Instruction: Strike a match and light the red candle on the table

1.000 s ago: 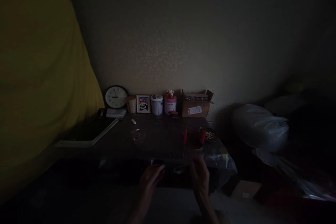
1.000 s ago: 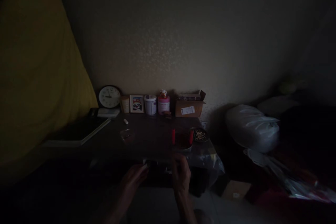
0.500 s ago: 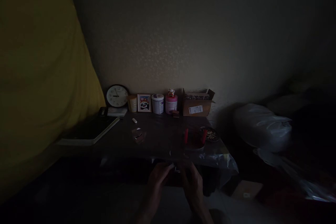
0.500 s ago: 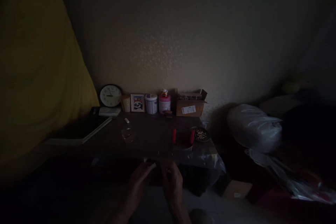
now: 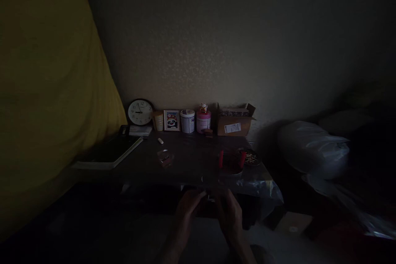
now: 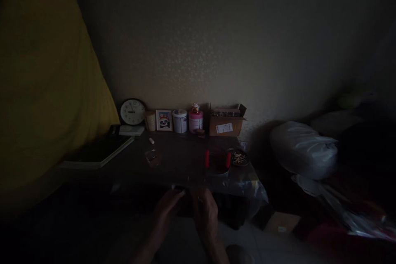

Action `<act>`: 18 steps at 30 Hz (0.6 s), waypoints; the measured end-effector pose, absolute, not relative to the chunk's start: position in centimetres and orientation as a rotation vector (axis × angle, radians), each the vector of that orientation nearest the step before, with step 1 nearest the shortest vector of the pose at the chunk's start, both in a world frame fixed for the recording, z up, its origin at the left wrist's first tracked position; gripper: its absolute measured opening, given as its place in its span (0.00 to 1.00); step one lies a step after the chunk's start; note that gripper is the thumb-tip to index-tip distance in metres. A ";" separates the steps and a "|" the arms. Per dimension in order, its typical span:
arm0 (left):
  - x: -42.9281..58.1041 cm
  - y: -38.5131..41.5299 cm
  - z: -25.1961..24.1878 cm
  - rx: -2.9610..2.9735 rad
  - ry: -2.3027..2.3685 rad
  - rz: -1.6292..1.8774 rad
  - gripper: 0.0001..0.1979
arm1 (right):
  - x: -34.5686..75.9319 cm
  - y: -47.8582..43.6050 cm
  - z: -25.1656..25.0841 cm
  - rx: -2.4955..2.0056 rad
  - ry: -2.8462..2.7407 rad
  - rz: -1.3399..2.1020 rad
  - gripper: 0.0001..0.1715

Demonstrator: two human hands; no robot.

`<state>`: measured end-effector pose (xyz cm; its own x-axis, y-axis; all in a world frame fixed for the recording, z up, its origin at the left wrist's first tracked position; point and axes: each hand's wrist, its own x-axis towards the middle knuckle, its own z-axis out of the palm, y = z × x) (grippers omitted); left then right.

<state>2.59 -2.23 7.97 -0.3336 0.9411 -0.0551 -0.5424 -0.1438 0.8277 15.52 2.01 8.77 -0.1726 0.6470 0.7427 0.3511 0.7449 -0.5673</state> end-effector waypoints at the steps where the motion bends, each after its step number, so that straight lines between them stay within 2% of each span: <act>1: 2.5 -2.0 7.8 0.564 0.974 1.706 0.12 | 15.7 1.8 9.0 -0.780 -1.766 0.310 0.08; 8: 2.6 -1.5 7.9 0.565 0.977 1.724 0.11 | 16.0 3.6 7.1 -0.752 -1.953 0.286 0.14; 12: 2.4 -2.2 7.9 0.611 1.016 1.701 0.12 | 16.6 6.3 5.4 -1.012 -1.713 0.297 0.15; 18: 0.2 -2.3 6.2 0.489 1.065 1.723 0.16 | 17.6 6.9 7.2 -1.061 -1.475 0.406 0.13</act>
<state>0.22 -2.34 6.21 -0.4083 0.8994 -0.1562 -0.5419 -0.1011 0.8344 17.58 6.89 7.21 0.1312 0.7900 0.5989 0.3721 0.5207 -0.7684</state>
